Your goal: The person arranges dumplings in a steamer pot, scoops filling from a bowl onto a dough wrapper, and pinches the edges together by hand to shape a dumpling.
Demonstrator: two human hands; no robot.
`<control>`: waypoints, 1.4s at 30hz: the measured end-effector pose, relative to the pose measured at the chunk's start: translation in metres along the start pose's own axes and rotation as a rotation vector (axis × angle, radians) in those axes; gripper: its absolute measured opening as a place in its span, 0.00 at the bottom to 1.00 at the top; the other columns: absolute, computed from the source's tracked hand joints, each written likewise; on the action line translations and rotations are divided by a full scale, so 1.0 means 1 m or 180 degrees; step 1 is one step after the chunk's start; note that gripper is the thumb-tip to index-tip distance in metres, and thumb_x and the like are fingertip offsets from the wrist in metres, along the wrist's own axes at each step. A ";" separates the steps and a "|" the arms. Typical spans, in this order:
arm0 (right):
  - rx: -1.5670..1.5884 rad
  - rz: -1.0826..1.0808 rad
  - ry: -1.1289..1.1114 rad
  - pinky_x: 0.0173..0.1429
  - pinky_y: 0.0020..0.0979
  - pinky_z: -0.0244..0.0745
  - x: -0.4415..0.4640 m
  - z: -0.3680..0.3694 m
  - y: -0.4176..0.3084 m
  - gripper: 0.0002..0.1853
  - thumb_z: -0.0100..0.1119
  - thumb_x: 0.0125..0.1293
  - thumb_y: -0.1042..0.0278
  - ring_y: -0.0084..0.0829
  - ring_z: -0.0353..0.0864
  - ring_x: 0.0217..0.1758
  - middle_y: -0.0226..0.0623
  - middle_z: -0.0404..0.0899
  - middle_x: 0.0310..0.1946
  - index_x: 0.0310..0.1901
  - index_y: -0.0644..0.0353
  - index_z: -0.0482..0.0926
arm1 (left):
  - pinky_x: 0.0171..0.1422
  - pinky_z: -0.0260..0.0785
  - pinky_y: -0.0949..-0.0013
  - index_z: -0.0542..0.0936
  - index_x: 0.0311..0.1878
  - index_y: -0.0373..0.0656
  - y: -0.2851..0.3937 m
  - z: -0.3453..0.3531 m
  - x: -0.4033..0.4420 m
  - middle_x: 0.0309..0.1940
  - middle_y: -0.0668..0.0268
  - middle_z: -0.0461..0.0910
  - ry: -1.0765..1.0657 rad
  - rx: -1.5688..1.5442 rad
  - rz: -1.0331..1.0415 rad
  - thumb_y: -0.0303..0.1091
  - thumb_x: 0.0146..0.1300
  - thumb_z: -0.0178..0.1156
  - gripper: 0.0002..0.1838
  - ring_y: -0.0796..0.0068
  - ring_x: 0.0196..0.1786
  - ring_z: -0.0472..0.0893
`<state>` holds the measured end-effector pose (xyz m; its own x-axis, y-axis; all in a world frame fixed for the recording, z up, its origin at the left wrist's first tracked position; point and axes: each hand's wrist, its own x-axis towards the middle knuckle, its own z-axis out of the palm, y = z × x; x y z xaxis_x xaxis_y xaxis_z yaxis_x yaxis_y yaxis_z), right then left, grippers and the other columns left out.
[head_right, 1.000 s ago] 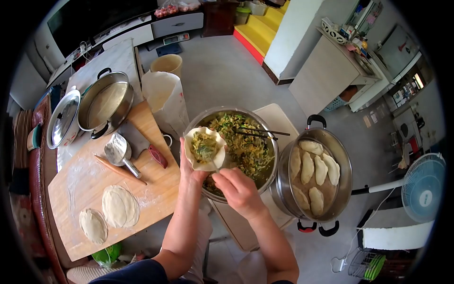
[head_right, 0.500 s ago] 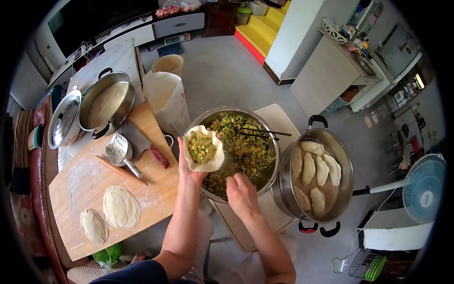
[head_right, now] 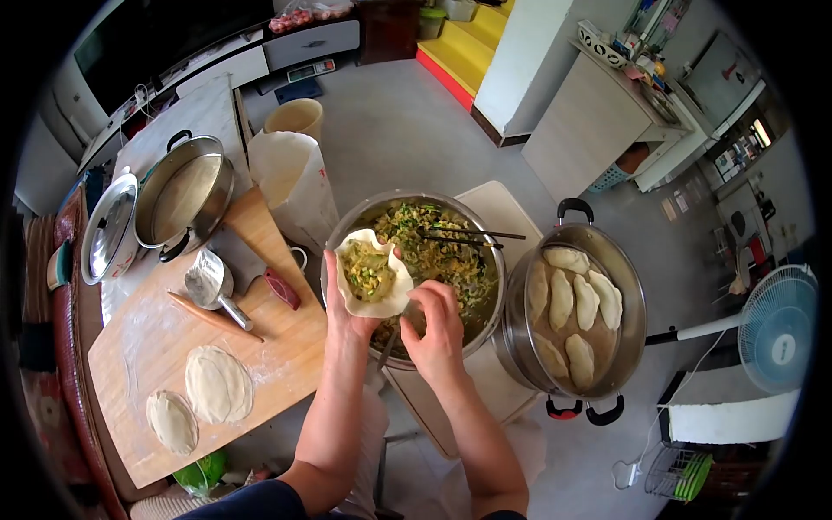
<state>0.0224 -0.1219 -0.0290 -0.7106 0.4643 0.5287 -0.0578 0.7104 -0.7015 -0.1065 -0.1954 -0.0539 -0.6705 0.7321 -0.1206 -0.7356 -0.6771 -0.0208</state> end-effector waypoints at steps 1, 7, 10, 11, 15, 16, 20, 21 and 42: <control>0.0054 0.0066 0.0036 0.47 0.29 0.84 -0.005 0.005 0.008 0.26 0.67 0.49 0.92 0.34 0.83 0.48 0.43 0.73 0.53 0.51 0.63 0.74 | 0.63 0.75 0.47 0.70 0.66 0.41 0.000 0.001 -0.001 0.56 0.53 0.78 0.0030 0.0065 0.0009 0.71 0.72 0.40 0.40 0.49 0.60 0.78; 0.1255 0.0984 0.0091 0.50 0.25 0.82 -0.012 0.013 0.028 0.21 0.65 0.58 0.91 0.28 0.84 0.47 0.38 0.75 0.51 0.51 0.66 0.72 | 0.63 0.75 0.47 0.69 0.67 0.43 -0.005 0.008 -0.001 0.58 0.53 0.78 -0.0087 0.0438 -0.0020 0.72 0.71 0.41 0.41 0.51 0.61 0.78; 0.1497 0.0934 0.0247 0.50 0.25 0.82 -0.007 0.013 0.030 0.19 0.63 0.59 0.91 0.27 0.85 0.46 0.36 0.75 0.50 0.51 0.66 0.72 | 0.64 0.75 0.48 0.69 0.68 0.43 -0.009 0.007 0.000 0.60 0.53 0.77 -0.0014 0.0497 -0.0066 0.72 0.71 0.41 0.41 0.52 0.62 0.78; 0.1516 0.0802 0.0276 0.50 0.25 0.82 -0.006 0.013 0.031 0.19 0.62 0.59 0.92 0.27 0.85 0.47 0.36 0.75 0.50 0.51 0.66 0.72 | 0.64 0.75 0.48 0.69 0.68 0.44 -0.010 0.008 0.000 0.60 0.53 0.77 0.0028 0.0509 -0.0055 0.72 0.71 0.41 0.41 0.52 0.62 0.78; 0.1465 0.0691 0.0352 0.45 0.25 0.82 -0.011 0.009 0.041 0.16 0.64 0.59 0.89 0.26 0.85 0.45 0.35 0.74 0.49 0.47 0.64 0.76 | 0.66 0.74 0.48 0.69 0.68 0.43 -0.013 0.006 0.001 0.61 0.53 0.77 -0.0026 0.0497 -0.0057 0.71 0.72 0.41 0.40 0.52 0.63 0.77; 0.1386 0.0645 0.0321 0.45 0.25 0.82 -0.013 0.007 0.042 0.16 0.63 0.58 0.90 0.25 0.85 0.45 0.35 0.74 0.49 0.47 0.64 0.77 | 0.67 0.72 0.47 0.69 0.69 0.42 -0.014 0.004 0.001 0.62 0.52 0.76 -0.0032 0.0378 -0.0083 0.70 0.72 0.41 0.40 0.51 0.64 0.76; 0.1154 0.0389 0.0353 0.46 0.23 0.80 -0.015 -0.009 0.043 0.16 0.62 0.60 0.90 0.24 0.82 0.46 0.35 0.73 0.49 0.48 0.64 0.78 | 0.68 0.72 0.47 0.70 0.67 0.41 -0.027 0.007 0.003 0.61 0.52 0.77 0.0034 0.0260 -0.0129 0.69 0.72 0.41 0.39 0.51 0.64 0.75; 0.1133 0.0312 0.0405 0.46 0.22 0.80 -0.015 -0.011 0.044 0.16 0.62 0.60 0.90 0.23 0.82 0.46 0.35 0.73 0.49 0.49 0.65 0.78 | 0.67 0.72 0.47 0.70 0.67 0.41 -0.029 0.006 0.003 0.60 0.52 0.77 0.0034 0.0253 -0.0158 0.69 0.72 0.41 0.39 0.50 0.64 0.75; -0.0383 -0.0922 0.0275 0.41 0.31 0.73 0.016 -0.035 0.027 0.09 0.71 0.52 0.76 0.32 0.76 0.38 0.31 0.79 0.37 0.37 0.59 0.86 | 0.68 0.72 0.49 0.69 0.69 0.42 -0.046 -0.002 0.002 0.62 0.52 0.76 -0.0039 0.0452 -0.0299 0.69 0.72 0.41 0.40 0.50 0.63 0.76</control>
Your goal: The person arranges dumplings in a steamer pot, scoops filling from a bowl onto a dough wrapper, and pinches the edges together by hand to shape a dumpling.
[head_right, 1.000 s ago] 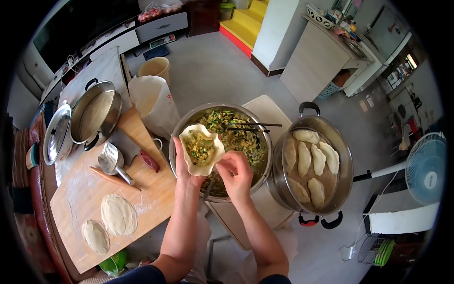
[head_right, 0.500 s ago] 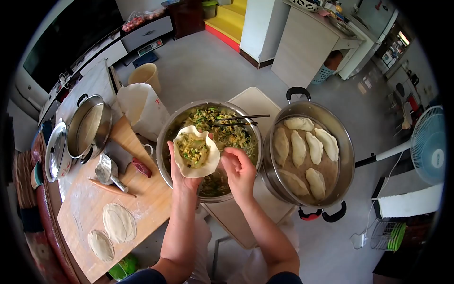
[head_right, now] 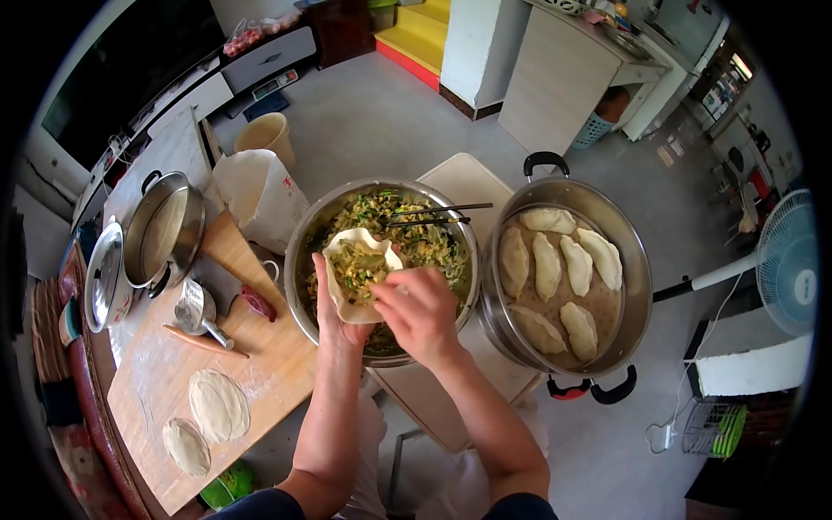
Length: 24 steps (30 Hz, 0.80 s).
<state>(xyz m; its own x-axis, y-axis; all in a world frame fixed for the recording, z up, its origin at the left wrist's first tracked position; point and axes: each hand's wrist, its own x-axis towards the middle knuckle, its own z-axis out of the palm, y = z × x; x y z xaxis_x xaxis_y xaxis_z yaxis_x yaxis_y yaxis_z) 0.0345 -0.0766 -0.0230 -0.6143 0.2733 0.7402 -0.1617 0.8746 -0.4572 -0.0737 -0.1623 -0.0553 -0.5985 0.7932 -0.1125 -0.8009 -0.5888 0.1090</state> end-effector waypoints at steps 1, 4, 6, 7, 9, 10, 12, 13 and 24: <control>0.0263 0.0188 0.0194 0.42 0.32 0.73 -0.004 -0.001 0.005 0.11 0.72 0.51 0.77 0.33 0.76 0.39 0.32 0.79 0.38 0.39 0.59 0.86 | 0.69 0.72 0.49 0.68 0.69 0.42 0.002 0.004 -0.001 0.62 0.51 0.76 0.0097 -0.0048 0.0003 0.69 0.72 0.41 0.40 0.50 0.64 0.76; 0.0727 0.0849 0.0573 0.41 0.29 0.75 -0.015 -0.003 0.012 0.10 0.66 0.57 0.86 0.31 0.78 0.39 0.35 0.77 0.41 0.40 0.64 0.84 | 0.69 0.71 0.46 0.68 0.70 0.43 0.007 0.003 -0.002 0.63 0.50 0.75 0.0130 -0.0232 -0.0004 0.68 0.73 0.40 0.39 0.49 0.65 0.75; 0.0971 0.1174 0.0594 0.41 0.26 0.77 -0.026 0.002 0.013 0.12 0.65 0.58 0.88 0.26 0.81 0.38 0.36 0.77 0.43 0.43 0.66 0.81 | 0.69 0.71 0.45 0.68 0.70 0.43 0.009 0.001 -0.001 0.63 0.50 0.75 0.0053 -0.0294 0.0002 0.68 0.73 0.41 0.39 0.48 0.66 0.75; 0.1200 0.1400 0.0587 0.41 0.25 0.78 -0.034 0.008 0.013 0.12 0.65 0.58 0.87 0.25 0.82 0.38 0.35 0.77 0.43 0.43 0.66 0.80 | 0.69 0.71 0.45 0.68 0.70 0.43 0.010 0.002 -0.001 0.63 0.50 0.75 0.0107 -0.0310 0.0017 0.68 0.73 0.41 0.39 0.48 0.66 0.75; 0.1414 0.1659 0.0472 0.42 0.24 0.79 -0.045 0.019 0.015 0.14 0.69 0.57 0.85 0.22 0.84 0.38 0.34 0.80 0.42 0.45 0.66 0.78 | 0.69 0.71 0.45 0.68 0.70 0.43 0.010 0.003 -0.001 0.63 0.50 0.75 0.0223 -0.0348 0.0036 0.68 0.73 0.41 0.39 0.48 0.66 0.75; 0.1477 0.1755 0.0402 0.42 0.24 0.79 -0.049 0.021 0.014 0.15 0.70 0.57 0.84 0.22 0.84 0.37 0.34 0.80 0.42 0.45 0.66 0.78 | 0.69 0.71 0.45 0.68 0.69 0.43 0.009 0.002 0.000 0.63 0.51 0.75 0.0203 -0.0328 0.0059 0.69 0.72 0.41 0.39 0.49 0.66 0.75; 0.1600 0.1941 0.0263 0.43 0.24 0.79 -0.053 0.026 0.011 0.16 0.72 0.56 0.83 0.22 0.84 0.37 0.33 0.81 0.40 0.45 0.66 0.78 | 0.69 0.71 0.46 0.68 0.69 0.43 0.008 0.001 0.000 0.63 0.52 0.75 0.0158 -0.0289 0.0104 0.69 0.72 0.41 0.39 0.49 0.66 0.75; 0.1764 0.2008 0.0335 0.43 0.24 0.80 -0.051 0.027 0.008 0.17 0.73 0.57 0.81 0.22 0.84 0.37 0.31 0.83 0.38 0.47 0.65 0.79 | 0.69 0.71 0.46 0.68 0.69 0.43 0.007 0.001 0.000 0.63 0.52 0.75 0.0141 -0.0262 0.0114 0.69 0.72 0.41 0.39 0.49 0.66 0.75; 0.2922 0.2844 0.0925 0.45 0.24 0.81 -0.042 0.031 0.003 0.16 0.69 0.61 0.82 0.23 0.85 0.42 0.37 0.85 0.41 0.51 0.69 0.78 | 0.71 0.68 0.44 0.68 0.71 0.43 -0.003 0.002 -0.001 0.66 0.48 0.72 0.0093 -0.0086 0.0200 0.70 0.71 0.43 0.41 0.48 0.68 0.72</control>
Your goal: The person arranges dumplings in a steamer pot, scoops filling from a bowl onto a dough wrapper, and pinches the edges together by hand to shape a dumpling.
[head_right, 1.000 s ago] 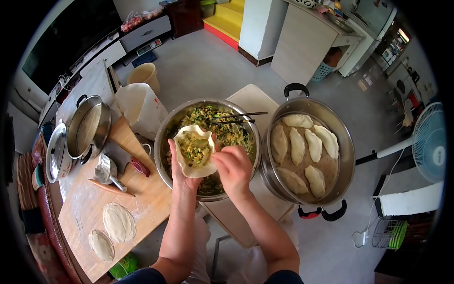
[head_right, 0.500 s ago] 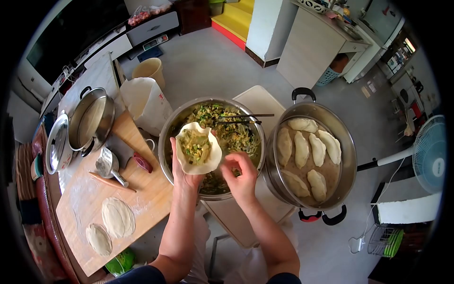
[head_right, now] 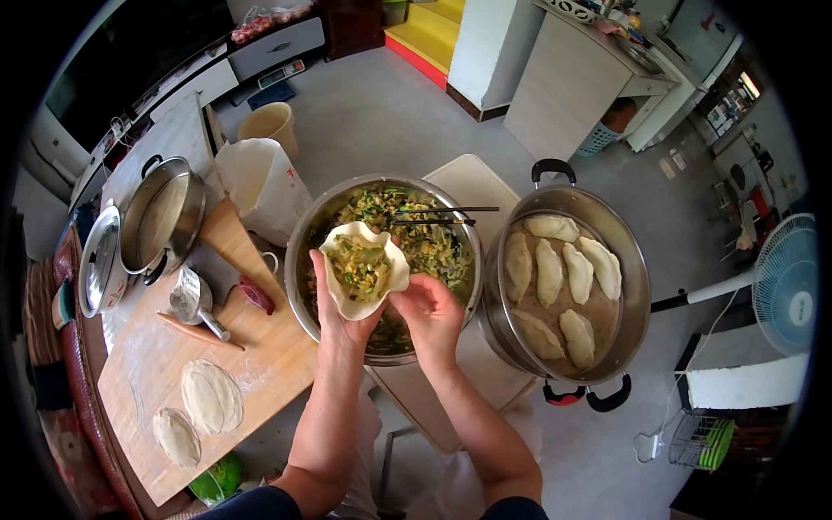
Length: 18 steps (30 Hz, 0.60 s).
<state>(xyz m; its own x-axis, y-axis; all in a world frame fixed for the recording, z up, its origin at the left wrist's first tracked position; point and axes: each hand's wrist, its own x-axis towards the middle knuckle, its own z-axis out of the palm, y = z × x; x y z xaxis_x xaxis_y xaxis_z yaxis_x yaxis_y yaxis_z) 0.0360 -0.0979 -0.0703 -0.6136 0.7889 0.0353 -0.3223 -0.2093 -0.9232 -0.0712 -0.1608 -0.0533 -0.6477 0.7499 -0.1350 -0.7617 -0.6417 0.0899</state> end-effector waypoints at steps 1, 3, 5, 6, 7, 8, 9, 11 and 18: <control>0.0039 0.0086 -0.0010 0.46 0.24 0.81 0.000 0.000 -0.001 0.16 0.69 0.61 0.83 0.24 0.85 0.42 0.37 0.85 0.41 0.51 0.69 0.78 | 0.71 0.68 0.45 0.68 0.70 0.43 -0.001 0.000 0.000 0.66 0.49 0.72 -0.0018 0.0000 0.0012 0.70 0.71 0.43 0.41 0.48 0.68 0.72; 0.0128 0.0086 0.0006 0.46 0.23 0.80 -0.002 0.002 -0.004 0.15 0.69 0.62 0.83 0.23 0.85 0.42 0.36 0.85 0.42 0.49 0.69 0.79 | 0.71 0.68 0.45 0.68 0.70 0.43 -0.002 0.002 -0.001 0.65 0.49 0.73 -0.0057 0.0000 0.0033 0.69 0.71 0.44 0.40 0.48 0.67 0.73; -0.0127 -0.0078 -0.0008 0.46 0.22 0.80 -0.003 0.001 -0.004 0.13 0.68 0.62 0.83 0.22 0.84 0.42 0.34 0.84 0.43 0.48 0.69 0.80 | 0.68 0.71 0.48 0.68 0.69 0.44 -0.004 0.004 -0.003 0.63 0.53 0.75 -0.0077 0.0111 0.0094 0.71 0.70 0.43 0.41 0.51 0.65 0.75; -0.0426 -0.0245 -0.0029 0.45 0.21 0.79 -0.003 0.000 -0.003 0.12 0.68 0.62 0.84 0.22 0.83 0.42 0.34 0.83 0.43 0.47 0.68 0.80 | 0.67 0.73 0.50 0.68 0.69 0.44 -0.004 0.004 -0.003 0.62 0.54 0.76 -0.0086 0.0167 0.0127 0.72 0.69 0.43 0.42 0.52 0.64 0.76; -0.0727 -0.0411 -0.0049 0.45 0.21 0.79 -0.003 0.000 -0.003 0.11 0.68 0.62 0.84 0.21 0.83 0.42 0.33 0.82 0.43 0.46 0.68 0.81 | 0.67 0.73 0.50 0.69 0.69 0.44 -0.005 0.004 -0.003 0.62 0.55 0.76 -0.0030 0.0175 0.0172 0.72 0.69 0.43 0.42 0.53 0.64 0.76; -0.0775 -0.0541 -0.0072 0.45 0.21 0.79 -0.003 -0.001 -0.004 0.10 0.67 0.62 0.85 0.21 0.82 0.42 0.32 0.81 0.43 0.45 0.68 0.81 | 0.67 0.72 0.51 0.69 0.69 0.44 -0.006 0.004 -0.002 0.62 0.55 0.76 0.0026 0.0182 0.0214 0.73 0.69 0.43 0.42 0.53 0.65 0.76; -0.0824 -0.0673 -0.0093 0.44 0.21 0.78 -0.003 0.002 -0.008 0.10 0.67 0.62 0.85 0.21 0.82 0.42 0.32 0.80 0.43 0.44 0.68 0.81 | 0.68 0.72 0.51 0.69 0.69 0.45 -0.008 0.004 -0.002 0.62 0.55 0.76 0.0081 0.0190 0.0254 0.73 0.69 0.42 0.42 0.53 0.65 0.76; -0.0871 -0.0874 -0.0137 0.44 0.21 0.78 -0.001 0.003 -0.010 0.09 0.66 0.62 0.86 0.20 0.81 0.41 0.32 0.79 0.42 0.43 0.68 0.81 | 0.68 0.72 0.52 0.69 0.68 0.45 -0.010 0.008 -0.002 0.61 0.56 0.76 0.0109 0.0112 0.0229 0.72 0.69 0.42 0.41 0.54 0.65 0.76; -0.1050 -0.1096 -0.0075 0.40 0.19 0.74 0.001 0.005 -0.011 0.05 0.64 0.65 0.84 0.18 0.77 0.37 0.32 0.78 0.41 0.41 0.69 0.80 | 0.67 0.71 0.53 0.70 0.67 0.46 -0.013 0.007 -0.003 0.60 0.58 0.77 0.0254 0.0253 0.0241 0.71 0.71 0.41 0.39 0.56 0.63 0.77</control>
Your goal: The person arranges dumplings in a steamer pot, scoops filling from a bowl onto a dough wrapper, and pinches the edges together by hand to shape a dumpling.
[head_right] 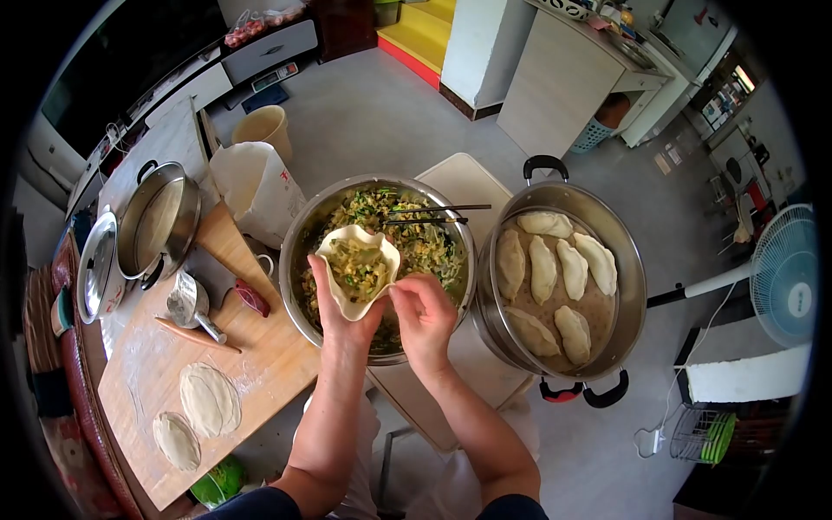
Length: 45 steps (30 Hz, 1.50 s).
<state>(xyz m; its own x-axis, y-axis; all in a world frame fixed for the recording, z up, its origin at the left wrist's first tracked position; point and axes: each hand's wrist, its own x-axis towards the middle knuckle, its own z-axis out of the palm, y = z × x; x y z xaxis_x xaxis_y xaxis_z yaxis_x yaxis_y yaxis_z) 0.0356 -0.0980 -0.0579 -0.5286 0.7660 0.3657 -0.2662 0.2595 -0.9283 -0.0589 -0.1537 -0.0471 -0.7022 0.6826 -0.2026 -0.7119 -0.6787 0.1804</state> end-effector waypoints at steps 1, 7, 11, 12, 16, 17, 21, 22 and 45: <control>-0.0036 -0.0022 0.0011 0.39 0.18 0.73 0.000 0.000 0.000 0.04 0.64 0.66 0.84 0.17 0.76 0.36 0.32 0.78 0.41 0.41 0.69 0.80 | 0.67 0.72 0.53 0.71 0.67 0.46 -0.002 0.000 0.000 0.59 0.58 0.77 -0.0012 0.0034 0.0058 0.71 0.71 0.41 0.39 0.57 0.62 0.77; -0.0761 -0.0431 -0.0334 0.40 0.26 0.79 0.001 -0.008 -0.001 0.11 0.64 0.61 0.85 0.31 0.84 0.39 0.40 0.81 0.44 0.45 0.67 0.80 | 0.66 0.73 0.49 0.71 0.66 0.46 -0.004 -0.001 0.001 0.58 0.58 0.78 -0.0050 0.0120 0.0298 0.69 0.73 0.38 0.37 0.56 0.60 0.78; -0.0608 -0.0525 -0.0507 0.46 0.30 0.83 0.000 -0.005 -0.002 0.18 0.65 0.55 0.87 0.34 0.86 0.44 0.41 0.81 0.46 0.49 0.66 0.80 | 0.69 0.71 0.44 0.70 0.67 0.45 0.000 -0.007 0.003 0.60 0.57 0.77 -0.0080 0.0057 0.0358 0.68 0.74 0.38 0.37 0.53 0.62 0.77; -0.0604 -0.0484 -0.0529 0.46 0.30 0.83 0.000 -0.005 -0.003 0.18 0.66 0.54 0.87 0.34 0.86 0.44 0.41 0.81 0.46 0.49 0.66 0.80 | 0.68 0.71 0.44 0.70 0.67 0.45 0.001 -0.006 0.003 0.60 0.57 0.77 -0.0077 0.0054 0.0367 0.68 0.74 0.38 0.37 0.52 0.62 0.77; -0.0719 -0.0580 -0.0563 0.45 0.31 0.83 0.003 -0.005 -0.007 0.19 0.69 0.53 0.86 0.36 0.86 0.42 0.42 0.81 0.46 0.48 0.65 0.80 | 0.66 0.73 0.47 0.70 0.67 0.46 0.001 -0.004 0.003 0.59 0.58 0.77 -0.0057 0.0186 0.0395 0.67 0.74 0.38 0.36 0.55 0.61 0.78; -0.0777 -0.0669 -0.0560 0.44 0.31 0.83 0.004 -0.005 -0.008 0.19 0.70 0.52 0.85 0.36 0.86 0.41 0.42 0.81 0.46 0.48 0.65 0.80 | 0.65 0.73 0.51 0.70 0.66 0.46 0.000 -0.002 0.002 0.58 0.59 0.78 -0.0041 0.0246 0.0402 0.67 0.75 0.37 0.35 0.57 0.60 0.78; -0.0952 -0.0711 -0.0361 0.42 0.29 0.82 0.004 -0.003 -0.005 0.16 0.71 0.54 0.85 0.33 0.85 0.39 0.41 0.82 0.43 0.44 0.66 0.80 | 0.65 0.73 0.55 0.69 0.67 0.47 -0.005 0.004 0.000 0.58 0.59 0.78 -0.0096 0.0347 0.0462 0.67 0.76 0.36 0.35 0.59 0.59 0.79; -0.0961 -0.0708 -0.0326 0.42 0.28 0.82 0.004 -0.003 -0.004 0.14 0.70 0.55 0.85 0.30 0.85 0.39 0.40 0.82 0.42 0.44 0.67 0.81 | 0.66 0.72 0.52 0.69 0.67 0.46 -0.005 0.003 0.000 0.58 0.59 0.78 -0.0099 0.0329 0.0440 0.67 0.75 0.37 0.36 0.57 0.60 0.78; 0.0617 0.0741 0.0094 0.45 0.23 0.78 0.006 -0.009 -0.002 0.13 0.67 0.63 0.84 0.20 0.81 0.41 0.34 0.83 0.41 0.50 0.68 0.79 | 0.69 0.68 0.53 0.69 0.68 0.45 -0.014 0.011 -0.005 0.59 0.57 0.78 -0.0159 0.0537 0.0389 0.69 0.74 0.36 0.38 0.56 0.63 0.76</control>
<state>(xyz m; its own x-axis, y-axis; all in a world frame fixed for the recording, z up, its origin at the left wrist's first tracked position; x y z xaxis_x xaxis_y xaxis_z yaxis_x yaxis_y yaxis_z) 0.0404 -0.0886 -0.0549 -0.5706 0.8093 0.1399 -0.2910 -0.0399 -0.9559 -0.0461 -0.1444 -0.0377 -0.7803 0.6134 -0.1222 -0.6107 -0.7052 0.3602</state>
